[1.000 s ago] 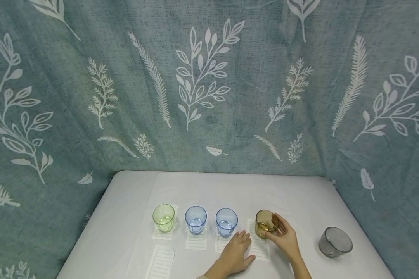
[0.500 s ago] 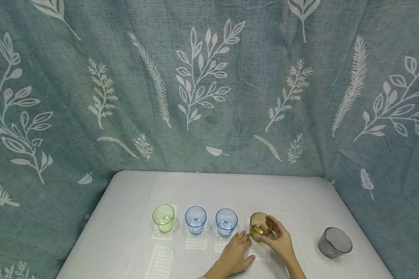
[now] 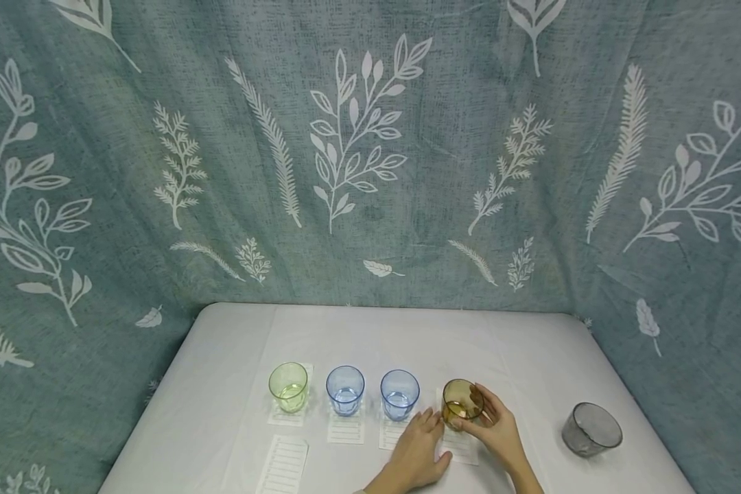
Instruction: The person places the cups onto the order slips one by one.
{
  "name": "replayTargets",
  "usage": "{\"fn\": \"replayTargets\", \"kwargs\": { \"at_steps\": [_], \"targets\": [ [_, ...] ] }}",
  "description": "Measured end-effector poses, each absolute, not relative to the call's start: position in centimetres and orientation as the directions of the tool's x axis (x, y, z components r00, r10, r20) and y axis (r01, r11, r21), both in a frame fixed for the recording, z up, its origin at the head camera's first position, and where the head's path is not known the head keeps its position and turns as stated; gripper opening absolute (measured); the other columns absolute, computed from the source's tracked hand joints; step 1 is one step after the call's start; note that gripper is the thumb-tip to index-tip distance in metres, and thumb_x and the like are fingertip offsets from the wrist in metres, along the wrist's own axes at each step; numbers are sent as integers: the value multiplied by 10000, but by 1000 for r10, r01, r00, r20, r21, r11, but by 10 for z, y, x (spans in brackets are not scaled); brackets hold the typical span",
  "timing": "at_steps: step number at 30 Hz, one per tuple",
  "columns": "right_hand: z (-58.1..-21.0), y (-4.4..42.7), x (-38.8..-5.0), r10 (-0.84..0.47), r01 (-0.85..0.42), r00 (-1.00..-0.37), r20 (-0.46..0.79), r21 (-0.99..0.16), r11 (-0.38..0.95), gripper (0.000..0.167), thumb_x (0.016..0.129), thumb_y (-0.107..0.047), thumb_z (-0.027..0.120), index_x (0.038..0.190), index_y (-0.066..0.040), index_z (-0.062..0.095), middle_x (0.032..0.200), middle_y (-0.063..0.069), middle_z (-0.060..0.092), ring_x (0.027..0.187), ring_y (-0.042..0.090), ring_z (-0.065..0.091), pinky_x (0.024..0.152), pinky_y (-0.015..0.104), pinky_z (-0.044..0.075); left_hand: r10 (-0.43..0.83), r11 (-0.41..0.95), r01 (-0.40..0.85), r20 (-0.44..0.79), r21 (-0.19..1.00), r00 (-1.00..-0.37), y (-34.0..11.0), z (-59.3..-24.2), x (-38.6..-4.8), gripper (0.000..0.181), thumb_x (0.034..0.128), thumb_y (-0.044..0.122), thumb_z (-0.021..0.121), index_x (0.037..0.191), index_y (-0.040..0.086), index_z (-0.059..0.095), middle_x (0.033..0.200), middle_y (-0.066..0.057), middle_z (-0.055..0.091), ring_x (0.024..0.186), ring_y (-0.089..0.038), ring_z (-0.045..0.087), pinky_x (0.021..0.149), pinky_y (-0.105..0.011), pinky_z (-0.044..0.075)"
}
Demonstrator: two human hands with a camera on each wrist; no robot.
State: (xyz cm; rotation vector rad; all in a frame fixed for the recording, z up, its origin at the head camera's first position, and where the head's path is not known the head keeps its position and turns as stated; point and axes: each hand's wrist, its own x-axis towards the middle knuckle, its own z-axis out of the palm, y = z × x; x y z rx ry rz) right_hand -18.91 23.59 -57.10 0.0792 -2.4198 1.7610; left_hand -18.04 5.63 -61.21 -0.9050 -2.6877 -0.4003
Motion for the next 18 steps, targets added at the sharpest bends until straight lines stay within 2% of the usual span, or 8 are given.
{"fn": "replayTargets", "kwargs": {
  "at_steps": [6, 18],
  "targets": [
    [-570, 239, -188, 33, -133, -988, 151, -938, 321, 815, 688, -44, 818, 1360, 82, 376, 1378, 295, 424, 1275, 456, 391, 1003, 438, 375, 550, 761, 632, 370, 148, -749, 57, -614, -181, 476, 821, 389, 625, 1178, 75, 644, 1276, -53, 597, 1235, -240, 514, 1041, -367, 412],
    [-575, 237, -188, 51, -139, -985, 164, -936, 324, 809, 717, -31, 795, 1378, 86, 343, 1380, 308, 412, 1268, 467, 394, 1002, 453, 384, 582, 751, 646, 324, 140, -746, 55, -615, -182, 479, 862, 410, 592, 1222, 96, 623, 1324, -37, 564, 1274, -230, 476, 1056, -362, 394]
  ]
}}
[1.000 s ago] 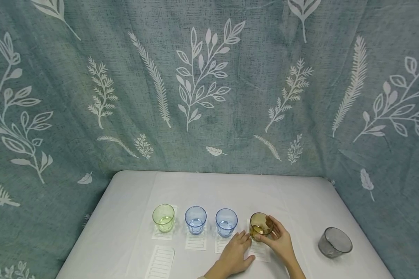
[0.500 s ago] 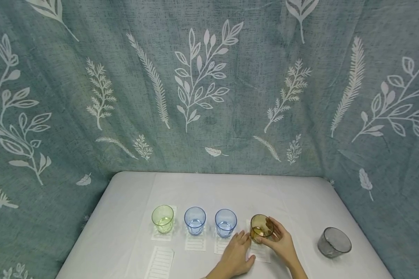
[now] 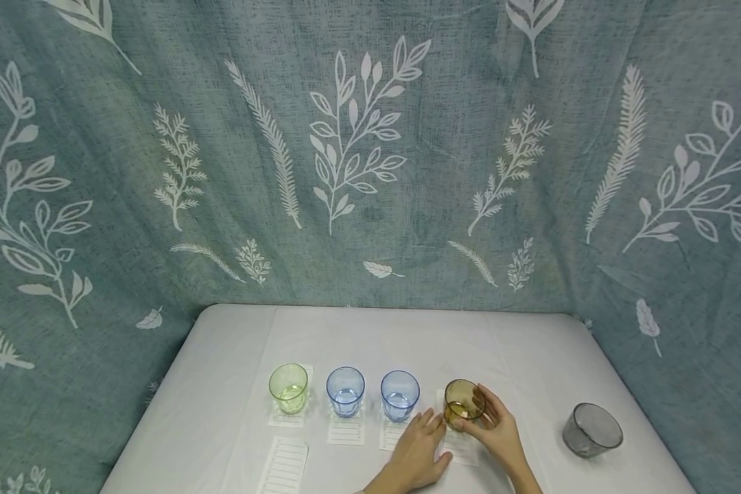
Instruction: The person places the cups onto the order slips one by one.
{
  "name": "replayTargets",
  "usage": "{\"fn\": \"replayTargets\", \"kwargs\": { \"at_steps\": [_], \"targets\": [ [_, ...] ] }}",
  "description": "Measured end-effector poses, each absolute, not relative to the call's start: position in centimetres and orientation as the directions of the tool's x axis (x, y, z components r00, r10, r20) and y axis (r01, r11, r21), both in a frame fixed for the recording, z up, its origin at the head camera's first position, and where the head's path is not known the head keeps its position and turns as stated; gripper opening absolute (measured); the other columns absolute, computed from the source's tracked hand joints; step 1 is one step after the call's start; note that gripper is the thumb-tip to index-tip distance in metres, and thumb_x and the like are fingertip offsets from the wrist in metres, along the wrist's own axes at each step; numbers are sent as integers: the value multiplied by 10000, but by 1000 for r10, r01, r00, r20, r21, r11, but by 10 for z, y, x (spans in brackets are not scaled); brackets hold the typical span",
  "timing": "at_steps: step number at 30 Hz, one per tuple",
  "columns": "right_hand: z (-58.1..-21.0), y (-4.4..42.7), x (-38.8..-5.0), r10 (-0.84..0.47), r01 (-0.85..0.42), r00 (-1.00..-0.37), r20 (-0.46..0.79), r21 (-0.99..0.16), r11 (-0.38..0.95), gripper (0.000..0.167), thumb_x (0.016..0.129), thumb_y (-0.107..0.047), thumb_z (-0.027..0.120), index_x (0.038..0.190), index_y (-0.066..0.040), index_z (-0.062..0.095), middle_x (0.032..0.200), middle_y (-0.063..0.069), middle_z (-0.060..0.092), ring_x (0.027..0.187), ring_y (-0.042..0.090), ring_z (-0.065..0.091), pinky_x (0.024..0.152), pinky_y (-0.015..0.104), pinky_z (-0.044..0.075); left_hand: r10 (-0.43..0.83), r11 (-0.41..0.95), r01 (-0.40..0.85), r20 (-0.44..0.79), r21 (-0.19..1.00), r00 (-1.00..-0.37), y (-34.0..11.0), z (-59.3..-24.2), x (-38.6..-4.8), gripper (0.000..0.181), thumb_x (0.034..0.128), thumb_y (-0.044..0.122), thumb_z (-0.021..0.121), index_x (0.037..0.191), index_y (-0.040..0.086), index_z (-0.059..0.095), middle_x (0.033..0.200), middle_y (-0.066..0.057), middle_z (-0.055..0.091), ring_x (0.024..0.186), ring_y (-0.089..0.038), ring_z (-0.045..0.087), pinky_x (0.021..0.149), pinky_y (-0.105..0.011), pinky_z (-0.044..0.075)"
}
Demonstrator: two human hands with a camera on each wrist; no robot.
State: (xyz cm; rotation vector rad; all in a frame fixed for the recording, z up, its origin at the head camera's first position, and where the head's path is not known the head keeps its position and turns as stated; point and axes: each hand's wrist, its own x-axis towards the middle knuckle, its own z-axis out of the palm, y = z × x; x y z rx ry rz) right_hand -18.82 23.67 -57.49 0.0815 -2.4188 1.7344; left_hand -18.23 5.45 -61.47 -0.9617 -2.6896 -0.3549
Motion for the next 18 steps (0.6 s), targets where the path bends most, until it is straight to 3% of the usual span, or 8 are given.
{"fn": "replayTargets", "kwargs": {
  "at_steps": [18],
  "targets": [
    [-567, 235, -180, 22, -160, -983, 181, -913, 376, 858, 732, -48, 791, 1403, 108, 280, 1412, 341, 337, 1268, 495, 371, 991, 492, 386, 589, 743, 655, 329, 139, -738, 52, -614, -181, 482, 875, 412, 586, 1233, 91, 618, 1328, -38, 561, 1282, -236, 466, 1055, -369, 397]
  ]
}}
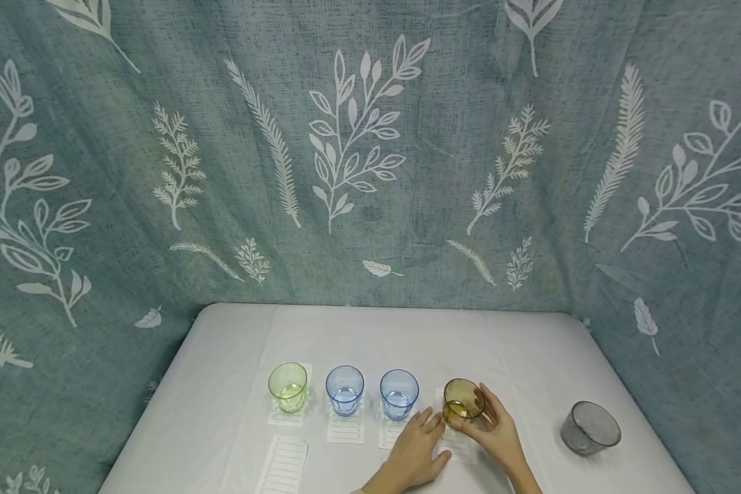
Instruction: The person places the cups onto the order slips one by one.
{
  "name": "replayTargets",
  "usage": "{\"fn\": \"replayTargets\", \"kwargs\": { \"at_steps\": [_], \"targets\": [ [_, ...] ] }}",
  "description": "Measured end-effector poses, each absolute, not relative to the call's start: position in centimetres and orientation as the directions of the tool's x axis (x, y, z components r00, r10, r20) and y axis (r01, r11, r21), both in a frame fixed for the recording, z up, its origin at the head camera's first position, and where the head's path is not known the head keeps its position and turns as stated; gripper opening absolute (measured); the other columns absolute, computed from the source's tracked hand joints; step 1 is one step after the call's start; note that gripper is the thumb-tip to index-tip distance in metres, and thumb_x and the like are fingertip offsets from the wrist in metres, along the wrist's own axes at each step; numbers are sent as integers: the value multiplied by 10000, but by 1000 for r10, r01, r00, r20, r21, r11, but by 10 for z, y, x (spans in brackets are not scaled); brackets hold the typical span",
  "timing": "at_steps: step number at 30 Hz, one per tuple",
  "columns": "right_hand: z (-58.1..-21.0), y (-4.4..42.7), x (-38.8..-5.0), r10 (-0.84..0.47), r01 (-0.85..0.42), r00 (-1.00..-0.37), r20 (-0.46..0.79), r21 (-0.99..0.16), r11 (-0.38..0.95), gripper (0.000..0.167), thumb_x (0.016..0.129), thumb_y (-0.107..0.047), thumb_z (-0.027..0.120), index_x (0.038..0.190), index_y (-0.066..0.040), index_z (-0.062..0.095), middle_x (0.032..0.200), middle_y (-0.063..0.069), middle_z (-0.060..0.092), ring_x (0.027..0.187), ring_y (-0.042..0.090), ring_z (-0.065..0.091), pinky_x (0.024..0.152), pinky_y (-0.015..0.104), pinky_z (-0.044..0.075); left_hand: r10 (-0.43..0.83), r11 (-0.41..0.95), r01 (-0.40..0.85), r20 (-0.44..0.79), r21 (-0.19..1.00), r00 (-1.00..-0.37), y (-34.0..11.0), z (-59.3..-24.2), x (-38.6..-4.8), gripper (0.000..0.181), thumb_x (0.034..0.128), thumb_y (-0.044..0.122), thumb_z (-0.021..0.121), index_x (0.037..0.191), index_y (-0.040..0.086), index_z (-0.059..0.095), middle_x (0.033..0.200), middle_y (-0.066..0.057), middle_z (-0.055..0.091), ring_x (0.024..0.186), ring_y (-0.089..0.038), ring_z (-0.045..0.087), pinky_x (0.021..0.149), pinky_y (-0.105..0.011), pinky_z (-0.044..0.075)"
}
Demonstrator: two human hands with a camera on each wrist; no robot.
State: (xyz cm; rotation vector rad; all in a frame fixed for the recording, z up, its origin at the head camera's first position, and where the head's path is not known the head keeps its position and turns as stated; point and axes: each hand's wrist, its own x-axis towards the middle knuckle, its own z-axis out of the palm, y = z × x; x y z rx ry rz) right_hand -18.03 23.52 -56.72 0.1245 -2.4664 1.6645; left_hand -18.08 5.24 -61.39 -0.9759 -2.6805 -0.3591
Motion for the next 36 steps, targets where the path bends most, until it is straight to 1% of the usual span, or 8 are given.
{"fn": "replayTargets", "kwargs": {
  "at_steps": [12, 19, 22, 24, 28, 31, 34, 36],
  "targets": [
    [-549, 275, -163, 104, -119, -970, 221, -800, 588, 869, 720, -126, 815, 1409, 65, 320, 1325, 347, 429, 1151, 486, 500, 922, 447, 481, 589, 722, 669, 349, 178, -729, 51, -618, -180, 491, 878, 386, 591, 1247, 62, 600, 1343, -64, 547, 1295, -253, 451, 1076, -396, 370],
    [-536, 309, -151, 194, -141, -891, 410, -657, 741, 761, 687, -147, 841, 1323, 43, 468, 1157, 293, 571, 961, 195, 631, 760, 1, 438, 581, 681, 687, 384, 252, -717, 49, -614, -179, 487, 881, 378, 600, 1235, 44, 598, 1328, -88, 556, 1293, -256, 453, 1081, -422, 359],
    [-519, 315, -143, 255, -139, -835, 487, -636, 759, 644, 673, -59, 830, 1232, 72, 539, 1098, 272, 608, 898, 143, 603, 709, -65, 365, 568, 678, 681, 389, 279, -725, 47, -608, -176, 472, 888, 361, 593, 1226, 32, 602, 1316, -104, 564, 1284, -262, 463, 1072, -417, 373],
    [-508, 316, -139, 281, -149, -772, 570, -592, 792, 580, 643, 15, 816, 1162, 104, 573, 1056, 287, 619, 869, 259, 607, 701, -67, 340, 557, 678, 673, 392, 294, -732, 43, -605, -174, 463, 893, 346, 592, 1219, 17, 607, 1297, -116, 577, 1271, -265, 478, 1063, -417, 383],
    [-507, 326, -139, 330, -139, -644, 690, -530, 837, 522, 626, 38, 788, 1101, 130, 592, 1066, 354, 578, 926, 474, 537, 906, 329, 460, 535, 675, 657, 390, 336, -750, 32, -601, -165, 437, 906, 326, 582, 1196, 1, 619, 1259, -127, 603, 1236, -265, 513, 1045, -410, 404],
    [-514, 339, -141, 324, -159, -589, 740, -499, 852, 564, 770, -252, 745, 1113, 157, 564, 1113, 421, 510, 998, 593, 447, 868, 687, 313, 512, 664, 649, 407, 371, -757, 21, -597, -159, 404, 914, 314, 576, 1172, 9, 635, 1221, -110, 630, 1189, -253, 556, 1007, -382, 447],
    [-519, 352, -143, 315, -144, -592, 742, -482, 864, 848, 771, -586, 654, 1157, 159, 531, 1158, 465, 451, 1032, 636, 404, 886, 711, 265, 469, 643, 656, 474, 395, -745, 6, -592, -155, 348, 905, 287, 599, 1115, 17, 662, 1137, -84, 675, 1092, -223, 622, 927, -329, 508],
    [-522, 360, -144, 341, -94, -635, 693, -508, 856, 912, 737, -613, 673, 1203, 151, 499, 1195, 482, 411, 1081, 641, 377, 901, 712, 243, 428, 628, 666, 536, 403, -728, -6, -588, -153, 304, 889, 261, 627, 1066, 19, 680, 1064, -75, 701, 1006, -204, 662, 862, -293, 538]
  ]
}}
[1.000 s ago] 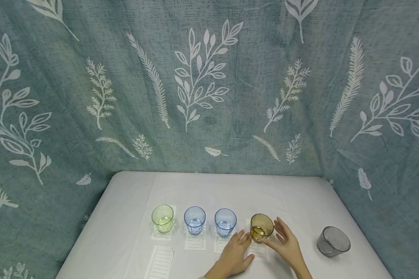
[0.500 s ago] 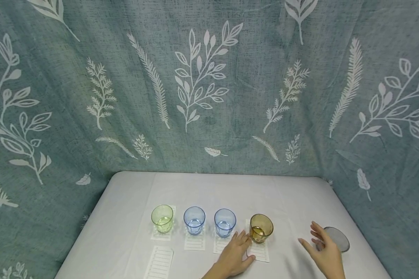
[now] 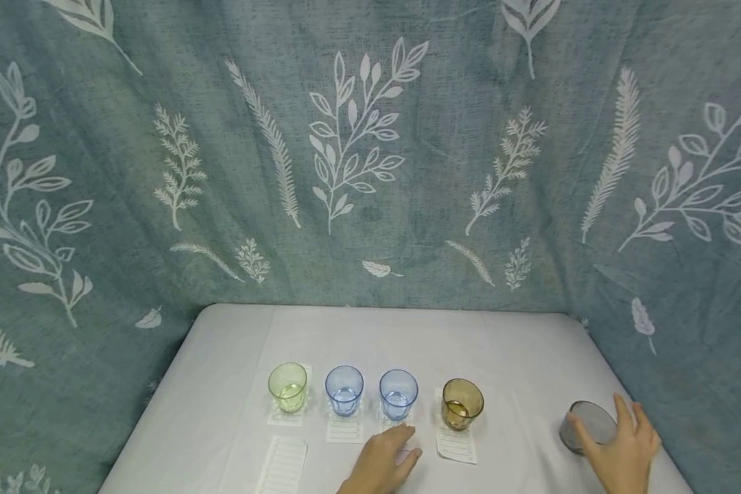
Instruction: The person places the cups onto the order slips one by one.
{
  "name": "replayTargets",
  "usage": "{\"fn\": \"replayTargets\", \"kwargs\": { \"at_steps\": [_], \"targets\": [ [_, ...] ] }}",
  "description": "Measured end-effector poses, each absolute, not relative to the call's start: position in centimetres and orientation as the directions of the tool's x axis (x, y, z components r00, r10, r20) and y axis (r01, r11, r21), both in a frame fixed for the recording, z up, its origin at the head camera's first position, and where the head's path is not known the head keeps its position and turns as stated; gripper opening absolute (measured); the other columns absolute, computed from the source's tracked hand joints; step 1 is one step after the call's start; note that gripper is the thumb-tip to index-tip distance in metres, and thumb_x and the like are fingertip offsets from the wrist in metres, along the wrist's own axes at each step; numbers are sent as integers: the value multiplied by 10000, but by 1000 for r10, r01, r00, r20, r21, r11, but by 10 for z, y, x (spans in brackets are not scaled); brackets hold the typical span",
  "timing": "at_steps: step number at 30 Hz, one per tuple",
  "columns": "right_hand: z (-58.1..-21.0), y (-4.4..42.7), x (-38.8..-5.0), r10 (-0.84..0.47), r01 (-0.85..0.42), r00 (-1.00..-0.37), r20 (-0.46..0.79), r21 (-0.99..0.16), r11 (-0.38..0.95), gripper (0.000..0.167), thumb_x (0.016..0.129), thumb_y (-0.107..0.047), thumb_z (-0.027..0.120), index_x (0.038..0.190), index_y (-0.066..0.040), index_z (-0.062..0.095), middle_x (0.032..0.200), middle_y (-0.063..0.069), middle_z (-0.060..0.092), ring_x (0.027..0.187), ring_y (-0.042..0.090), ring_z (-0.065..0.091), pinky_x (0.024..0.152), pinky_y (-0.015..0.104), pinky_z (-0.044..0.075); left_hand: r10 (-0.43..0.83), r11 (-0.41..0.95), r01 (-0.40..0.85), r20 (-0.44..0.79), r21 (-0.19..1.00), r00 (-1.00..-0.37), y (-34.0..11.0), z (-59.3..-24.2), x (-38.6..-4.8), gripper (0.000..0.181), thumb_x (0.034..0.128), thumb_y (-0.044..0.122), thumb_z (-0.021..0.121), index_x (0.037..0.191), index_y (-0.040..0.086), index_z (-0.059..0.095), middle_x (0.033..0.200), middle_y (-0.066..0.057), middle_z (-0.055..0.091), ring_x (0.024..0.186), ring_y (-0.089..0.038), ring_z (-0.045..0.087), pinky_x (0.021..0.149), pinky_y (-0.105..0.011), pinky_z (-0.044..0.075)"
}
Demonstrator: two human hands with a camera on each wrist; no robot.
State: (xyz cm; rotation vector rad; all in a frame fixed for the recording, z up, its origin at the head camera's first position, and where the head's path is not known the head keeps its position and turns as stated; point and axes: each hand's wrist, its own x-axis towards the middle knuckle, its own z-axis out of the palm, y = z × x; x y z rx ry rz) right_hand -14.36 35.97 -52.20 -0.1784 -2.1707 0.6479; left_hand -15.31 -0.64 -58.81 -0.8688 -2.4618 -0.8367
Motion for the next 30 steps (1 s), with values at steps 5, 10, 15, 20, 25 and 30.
{"fn": "replayTargets", "kwargs": {
  "at_steps": [5, 10, 15, 20, 25, 30],
  "targets": [
    [-522, 372, -143, 471, 172, -803, 365, -616, 769, 935, 709, -339, 780, 1389, 102, 315, 1355, 476, 233, 1267, 611, 213, 1029, 704, 131, 316, 644, 651, 635, 401, -704, -43, -582, -149, 228, 848, 225, 681, 962, 28, 702, 922, -51, 727, 836, -181, 700, 737, -251, 566],
    [-518, 381, -146, 505, 357, -859, 80, -614, 704, 1051, 788, -421, 707, 1469, 62, 69, 1418, 451, 124, 1296, 596, 164, 1060, 677, 160, 214, 713, 580, 665, 394, -716, -85, -583, -140, 229, 731, 172, 769, 906, 39, 708, 863, -30, 718, 776, -173, 683, 687, -269, 564],
    [-516, 387, -148, 480, 379, -877, 16, -589, 713, 1068, 811, -434, 680, 1448, 106, 14, 1381, 446, 221, 1234, 590, 263, 1036, 659, 232, 123, 795, 476, 668, 376, -734, -129, -588, -134, 332, 617, 166, 829, 901, 47, 706, 900, -63, 690, 825, -210, 653, 711, -353, 561],
    [-514, 390, -150, 465, 402, -884, -42, -577, 711, 1105, 814, -461, 666, 1421, 143, -32, 1359, 477, 198, 1219, 609, 250, 1040, 658, 226, 122, 843, 424, 649, 332, -751, -171, -595, -130, 503, 580, 231, 854, 1004, 24, 680, 1072, -198, 646, 991, -376, 608, 784, -540, 514],
    [-514, 391, -150, 434, 404, -896, -94, -577, 710, 1150, 811, -477, 674, 1391, 174, -75, 1351, 503, 138, 1216, 633, 216, 1027, 669, 229, 152, 873, 323, 425, 365, -892, -199, -598, -122, 658, 632, 392, 814, 1142, 14, 638, 1234, -275, 566, 1144, -466, 516, 872, -700, 388],
    [-518, 389, -150, 414, 382, -907, -79, -570, 728, 1121, 823, -440, 675, 1367, 221, -50, 1309, 532, 160, 1180, 650, 242, 996, 679, 269, 188, 883, 222, 122, 415, -975, -212, -600, -115, 724, 724, 516, 713, 1208, -10, 598, 1331, -277, 490, 1253, -495, 397, 958, -769, 205]
  ]
}}
